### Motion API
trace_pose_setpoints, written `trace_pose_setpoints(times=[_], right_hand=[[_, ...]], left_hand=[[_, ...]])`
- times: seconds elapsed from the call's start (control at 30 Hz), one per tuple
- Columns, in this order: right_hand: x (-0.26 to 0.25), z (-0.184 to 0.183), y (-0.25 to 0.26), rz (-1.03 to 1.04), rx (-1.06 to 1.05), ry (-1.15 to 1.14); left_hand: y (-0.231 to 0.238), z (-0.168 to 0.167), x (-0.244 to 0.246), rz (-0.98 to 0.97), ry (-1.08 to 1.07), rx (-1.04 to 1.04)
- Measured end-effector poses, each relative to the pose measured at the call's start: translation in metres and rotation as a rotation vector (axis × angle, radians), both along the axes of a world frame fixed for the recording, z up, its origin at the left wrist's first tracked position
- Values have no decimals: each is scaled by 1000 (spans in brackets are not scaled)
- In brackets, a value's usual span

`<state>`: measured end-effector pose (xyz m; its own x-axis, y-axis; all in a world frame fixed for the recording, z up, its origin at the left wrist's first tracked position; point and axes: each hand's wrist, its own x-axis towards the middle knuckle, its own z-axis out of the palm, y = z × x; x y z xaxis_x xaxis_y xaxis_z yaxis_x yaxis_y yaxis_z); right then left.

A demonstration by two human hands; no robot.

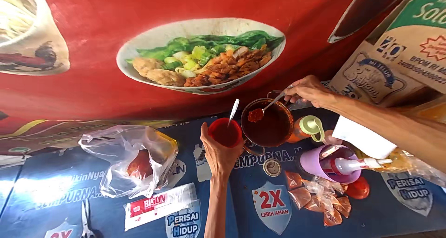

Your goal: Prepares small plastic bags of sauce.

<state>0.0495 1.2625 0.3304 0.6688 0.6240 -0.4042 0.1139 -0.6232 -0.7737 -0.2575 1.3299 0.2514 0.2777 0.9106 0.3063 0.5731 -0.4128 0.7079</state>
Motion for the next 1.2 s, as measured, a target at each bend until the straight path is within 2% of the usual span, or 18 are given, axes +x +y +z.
trace_pose_setpoints(times=[0.3,0.5,0.73,0.83,0.93,1.07,1.13,1.2], right_hand=[[-2,16,-3,-26,51,-7],[-5,21,-2,-16,84,3],[-36,27,13,53,161,-12],[-57,9,9,207,300,-162],[-79,-13,-1,449,505,-523],[-79,-39,-3,708,858,-1060],[-77,-36,-9,678,858,-1058],[-73,-19,-18,525,676,-870]], left_hand=[[27,-18,29,-24,82,-71],[35,-11,31,-115,141,-136],[37,-8,30,-106,179,-163],[36,-12,30,-109,145,-146],[35,-13,28,-109,142,-163],[36,-16,27,-112,144,-180],[36,-17,27,-113,139,-187],[36,-16,27,-114,144,-200]])
